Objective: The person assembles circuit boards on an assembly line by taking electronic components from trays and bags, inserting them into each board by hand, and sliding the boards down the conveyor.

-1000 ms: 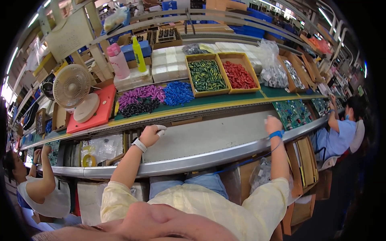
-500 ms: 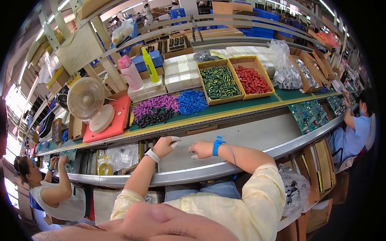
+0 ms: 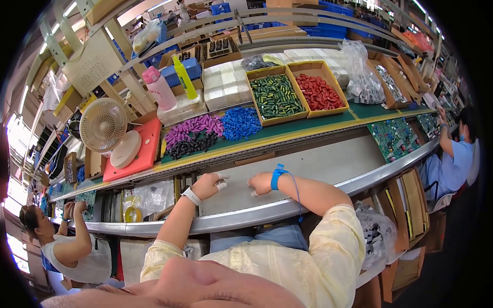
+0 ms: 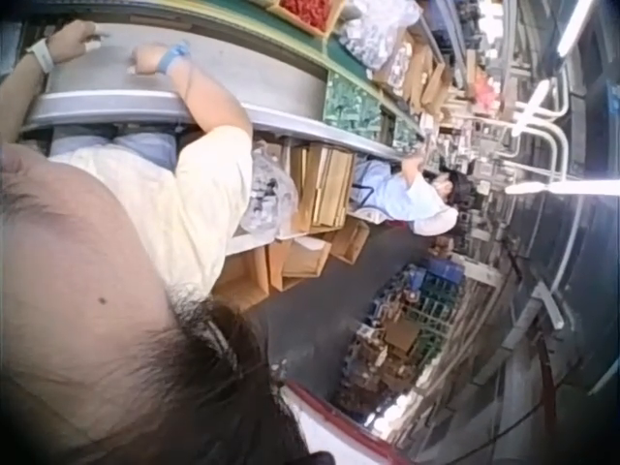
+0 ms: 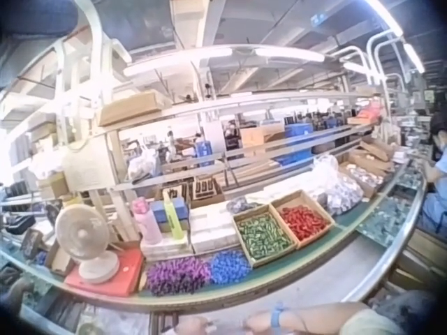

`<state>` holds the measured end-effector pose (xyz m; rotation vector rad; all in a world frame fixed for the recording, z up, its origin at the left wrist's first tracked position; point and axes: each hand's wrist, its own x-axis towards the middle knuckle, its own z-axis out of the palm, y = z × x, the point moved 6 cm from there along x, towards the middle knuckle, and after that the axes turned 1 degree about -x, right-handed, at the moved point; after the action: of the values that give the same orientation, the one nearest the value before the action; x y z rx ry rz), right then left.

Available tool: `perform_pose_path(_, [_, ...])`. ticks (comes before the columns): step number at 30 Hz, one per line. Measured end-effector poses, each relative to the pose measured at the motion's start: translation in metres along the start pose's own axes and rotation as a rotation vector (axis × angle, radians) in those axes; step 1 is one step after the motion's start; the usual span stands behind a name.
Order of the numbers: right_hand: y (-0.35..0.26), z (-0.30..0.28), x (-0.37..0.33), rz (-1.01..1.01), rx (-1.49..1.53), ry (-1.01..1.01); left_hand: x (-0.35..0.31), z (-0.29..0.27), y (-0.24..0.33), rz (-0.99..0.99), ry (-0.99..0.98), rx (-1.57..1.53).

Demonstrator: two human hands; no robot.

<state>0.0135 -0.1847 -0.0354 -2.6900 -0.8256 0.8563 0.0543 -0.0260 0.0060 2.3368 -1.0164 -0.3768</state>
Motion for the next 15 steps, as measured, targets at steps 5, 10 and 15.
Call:
perform_pose_path(5, [0.0008, -0.0046, -0.0034, 0.034, -0.002, 0.011, 0.0006, 0.0045, -0.0031, 0.007, -0.043, 0.061])
perform_pose_path(10, [0.0006, -0.0076, -0.0053, 0.039, 0.0, 0.022, 0.0011, 0.0063, -0.0071, -0.005, -0.068, 0.064])
perform_pose_path(15, [-0.0058, -0.0091, -0.0037, 0.032, -0.011, 0.002, -0.0045, 0.0066, -0.0102, -0.041, -0.087, 0.078])
